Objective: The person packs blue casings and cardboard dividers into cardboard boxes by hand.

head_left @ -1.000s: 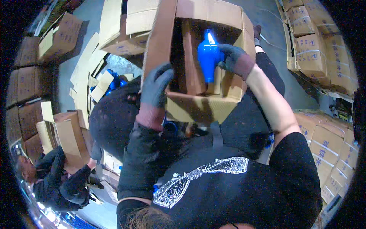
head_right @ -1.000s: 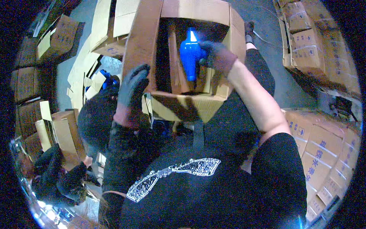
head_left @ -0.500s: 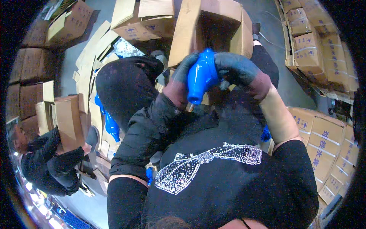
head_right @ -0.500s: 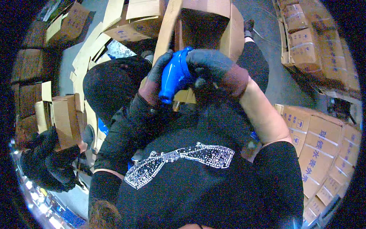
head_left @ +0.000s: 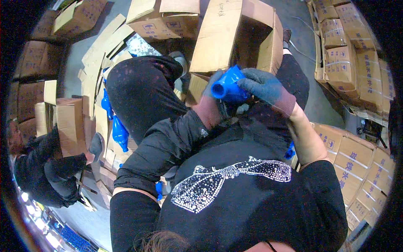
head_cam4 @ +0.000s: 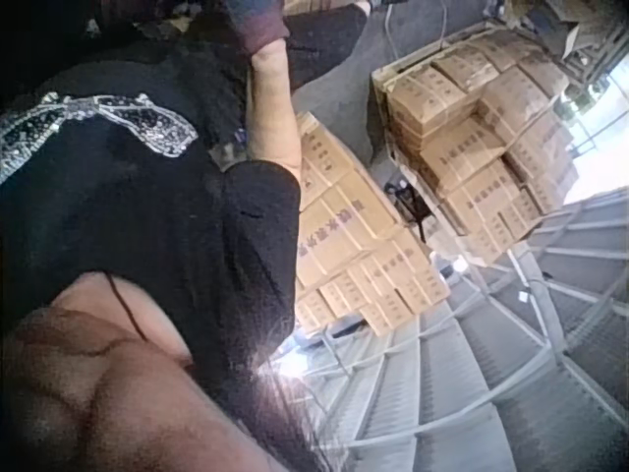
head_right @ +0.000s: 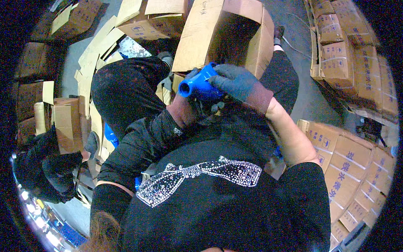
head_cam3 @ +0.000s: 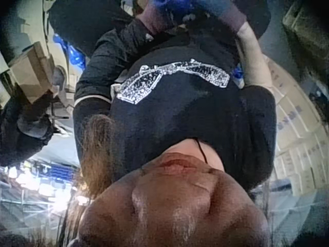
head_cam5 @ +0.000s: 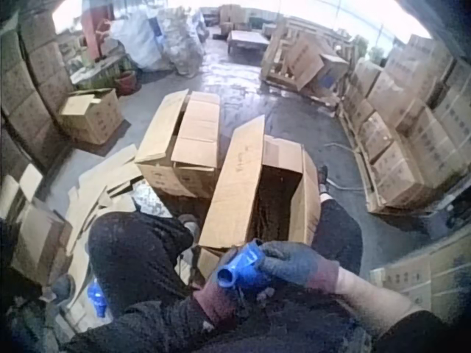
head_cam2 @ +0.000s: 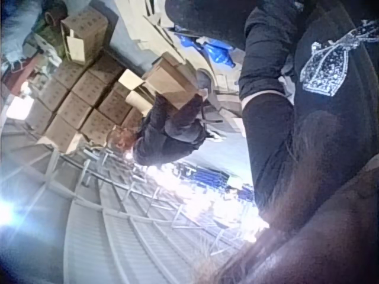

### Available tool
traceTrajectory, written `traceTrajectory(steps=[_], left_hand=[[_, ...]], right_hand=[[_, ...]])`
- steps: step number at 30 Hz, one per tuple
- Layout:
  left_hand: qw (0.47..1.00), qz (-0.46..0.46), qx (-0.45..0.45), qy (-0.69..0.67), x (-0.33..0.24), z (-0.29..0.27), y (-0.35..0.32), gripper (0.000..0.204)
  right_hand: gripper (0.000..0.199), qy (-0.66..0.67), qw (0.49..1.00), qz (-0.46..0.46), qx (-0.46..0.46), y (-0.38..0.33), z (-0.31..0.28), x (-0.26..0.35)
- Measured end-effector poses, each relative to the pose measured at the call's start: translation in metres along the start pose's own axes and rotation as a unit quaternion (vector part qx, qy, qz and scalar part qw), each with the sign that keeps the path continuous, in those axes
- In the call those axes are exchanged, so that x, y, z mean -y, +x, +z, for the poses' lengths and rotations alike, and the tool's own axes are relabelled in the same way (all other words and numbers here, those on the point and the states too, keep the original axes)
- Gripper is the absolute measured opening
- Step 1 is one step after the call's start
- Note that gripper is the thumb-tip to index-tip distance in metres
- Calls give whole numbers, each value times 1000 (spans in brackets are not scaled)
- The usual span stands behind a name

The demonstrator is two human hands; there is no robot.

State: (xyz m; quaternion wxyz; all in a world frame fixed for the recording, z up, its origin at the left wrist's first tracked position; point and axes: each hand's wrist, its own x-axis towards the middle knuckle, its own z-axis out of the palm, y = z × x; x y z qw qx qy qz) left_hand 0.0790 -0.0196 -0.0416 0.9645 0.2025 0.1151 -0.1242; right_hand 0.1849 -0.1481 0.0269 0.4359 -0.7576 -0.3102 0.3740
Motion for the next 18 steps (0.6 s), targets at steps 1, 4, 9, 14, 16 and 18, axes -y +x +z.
traceTrajectory(steps=[1,4,9,14,16,18], left_hand=[[978,114,19,173,2,1,-1,61],[957,-80,141,-242,-10,-11,10,63],[931,-64,194,-301,-22,0,10,65],[992,40,112,-34,-28,11,3,67],[993,50,106,-7,-31,11,-1,67],[993,56,103,16,-31,12,0,68]], right_hand=[[31,-28,999,-15,-4,-2,0,3],[30,-94,994,-47,-12,-12,5,34],[27,-233,950,-183,-96,-25,16,41],[28,-353,902,-232,-93,-26,21,55],[27,-359,896,-244,-95,-28,24,60],[27,-368,890,-249,-99,-28,25,63]])
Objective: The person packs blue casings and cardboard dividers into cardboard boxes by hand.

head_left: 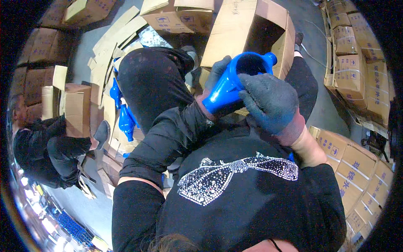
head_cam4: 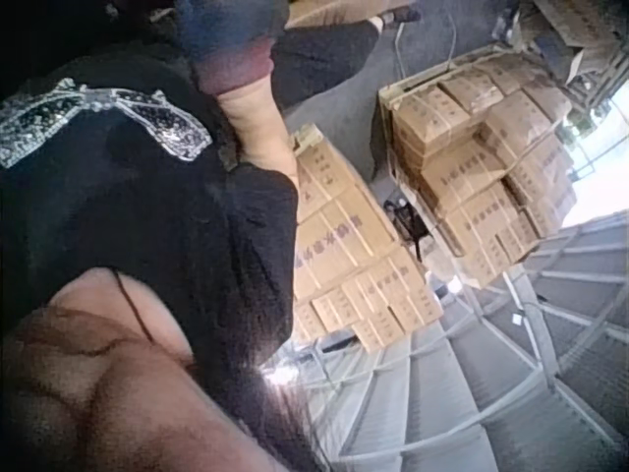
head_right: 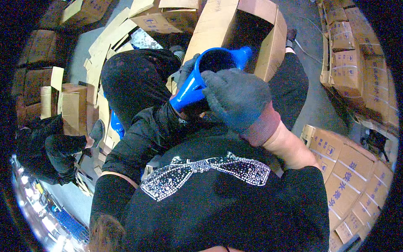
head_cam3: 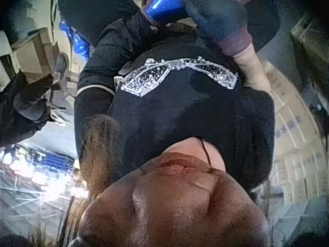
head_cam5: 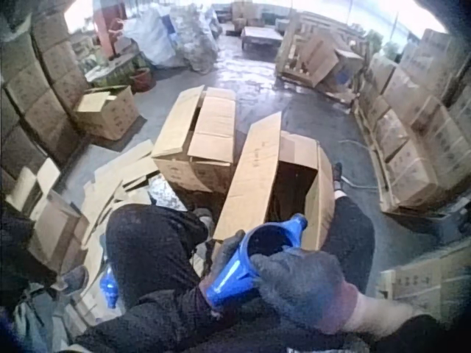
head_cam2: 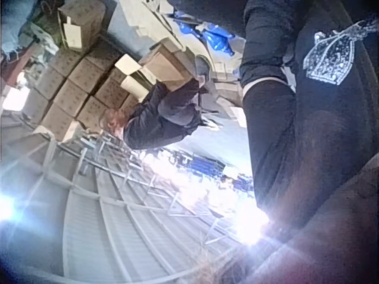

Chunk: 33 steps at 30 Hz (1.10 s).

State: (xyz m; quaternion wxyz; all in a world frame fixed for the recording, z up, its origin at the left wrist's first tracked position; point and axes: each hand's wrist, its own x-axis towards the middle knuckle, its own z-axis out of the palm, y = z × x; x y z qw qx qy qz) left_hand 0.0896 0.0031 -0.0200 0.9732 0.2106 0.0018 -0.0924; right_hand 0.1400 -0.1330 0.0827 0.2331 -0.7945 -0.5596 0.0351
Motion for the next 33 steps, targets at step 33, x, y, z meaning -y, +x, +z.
traceTrajectory(steps=[33], left_hand=[[958,-147,-92,-229,23,-4,-6,61]], right_hand=[[20,327,900,286,-46,-23,31,-69]])
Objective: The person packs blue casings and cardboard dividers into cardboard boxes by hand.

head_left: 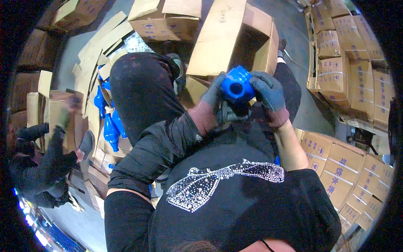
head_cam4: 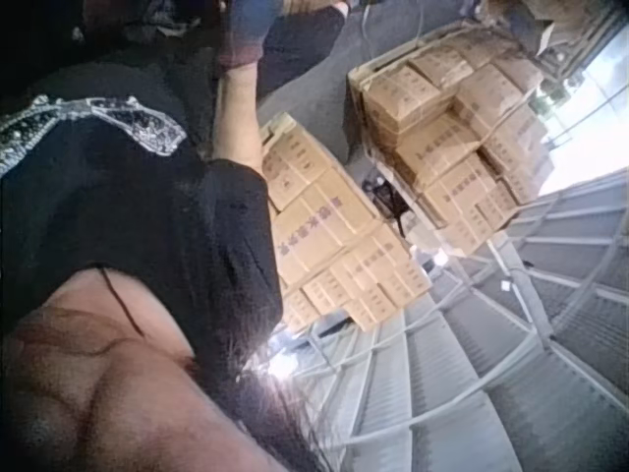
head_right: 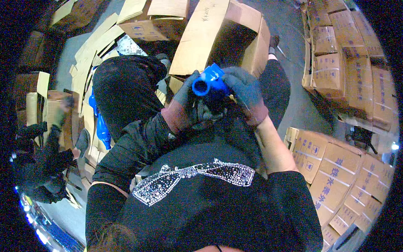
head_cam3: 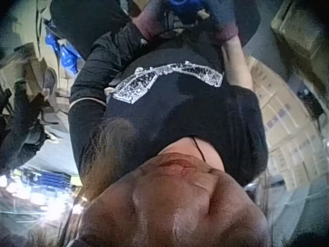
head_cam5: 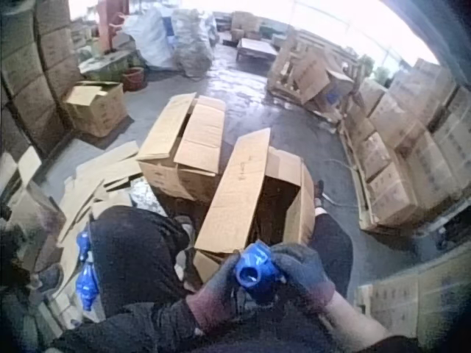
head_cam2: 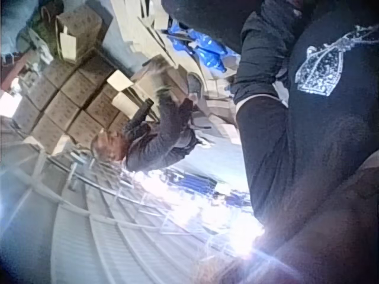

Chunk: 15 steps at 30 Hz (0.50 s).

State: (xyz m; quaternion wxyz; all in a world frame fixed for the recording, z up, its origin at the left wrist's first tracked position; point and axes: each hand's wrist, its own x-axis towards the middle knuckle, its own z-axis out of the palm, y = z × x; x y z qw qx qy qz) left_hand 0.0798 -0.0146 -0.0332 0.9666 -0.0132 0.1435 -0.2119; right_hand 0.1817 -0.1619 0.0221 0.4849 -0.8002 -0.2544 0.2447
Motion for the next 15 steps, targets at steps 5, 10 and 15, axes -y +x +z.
traceTrajectory(steps=[5,10,15], left_hand=[[998,37,48,-21,-5,33,-22,51],[973,172,107,114,-16,36,-79,48],[889,446,-103,-27,-30,60,-169,62]], right_hand=[[25,-123,967,-217,44,-21,1,48],[29,-64,913,-396,71,-9,22,88],[28,65,942,-319,-82,28,18,67]])
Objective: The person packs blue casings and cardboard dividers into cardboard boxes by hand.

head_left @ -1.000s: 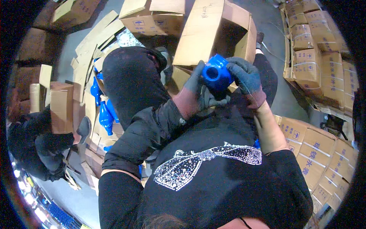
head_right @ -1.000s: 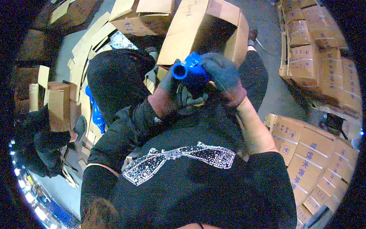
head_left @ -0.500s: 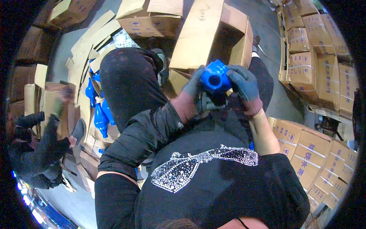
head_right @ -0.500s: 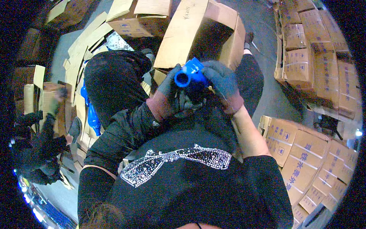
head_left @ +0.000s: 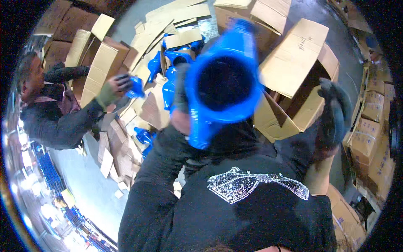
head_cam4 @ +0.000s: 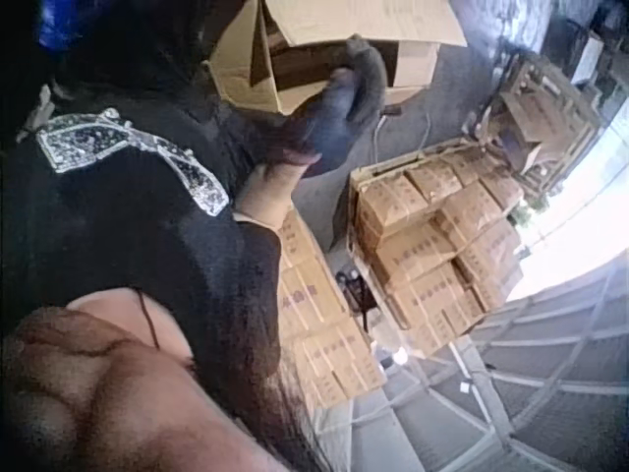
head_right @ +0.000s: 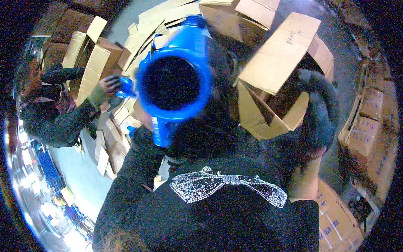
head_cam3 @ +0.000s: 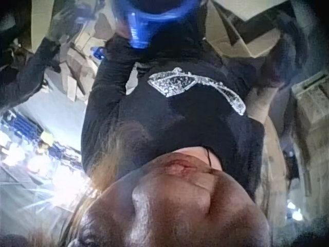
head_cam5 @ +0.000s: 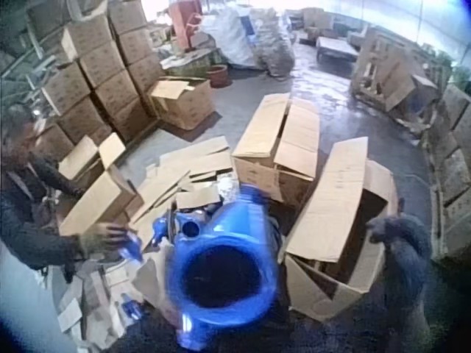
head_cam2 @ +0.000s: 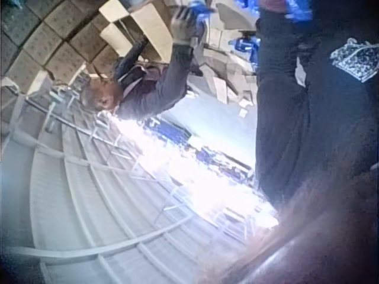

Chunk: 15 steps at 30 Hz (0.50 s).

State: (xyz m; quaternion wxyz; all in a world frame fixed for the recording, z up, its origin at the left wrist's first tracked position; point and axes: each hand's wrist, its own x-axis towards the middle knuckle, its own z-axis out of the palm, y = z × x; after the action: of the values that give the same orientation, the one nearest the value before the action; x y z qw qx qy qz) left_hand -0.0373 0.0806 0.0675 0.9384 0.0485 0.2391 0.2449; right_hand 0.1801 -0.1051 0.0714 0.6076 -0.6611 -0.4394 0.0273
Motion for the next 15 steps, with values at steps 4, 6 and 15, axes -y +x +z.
traceTrajectory(steps=[4,6,15], left_hand=[[958,169,72,222,-77,-63,11,77],[950,188,-15,248,-113,-85,23,67],[655,255,-335,628,-175,-244,81,51]], right_hand=[[28,125,969,211,-18,-11,-17,-82],[28,54,978,201,17,-19,-32,-125],[34,-54,925,374,26,-44,-73,-254]])
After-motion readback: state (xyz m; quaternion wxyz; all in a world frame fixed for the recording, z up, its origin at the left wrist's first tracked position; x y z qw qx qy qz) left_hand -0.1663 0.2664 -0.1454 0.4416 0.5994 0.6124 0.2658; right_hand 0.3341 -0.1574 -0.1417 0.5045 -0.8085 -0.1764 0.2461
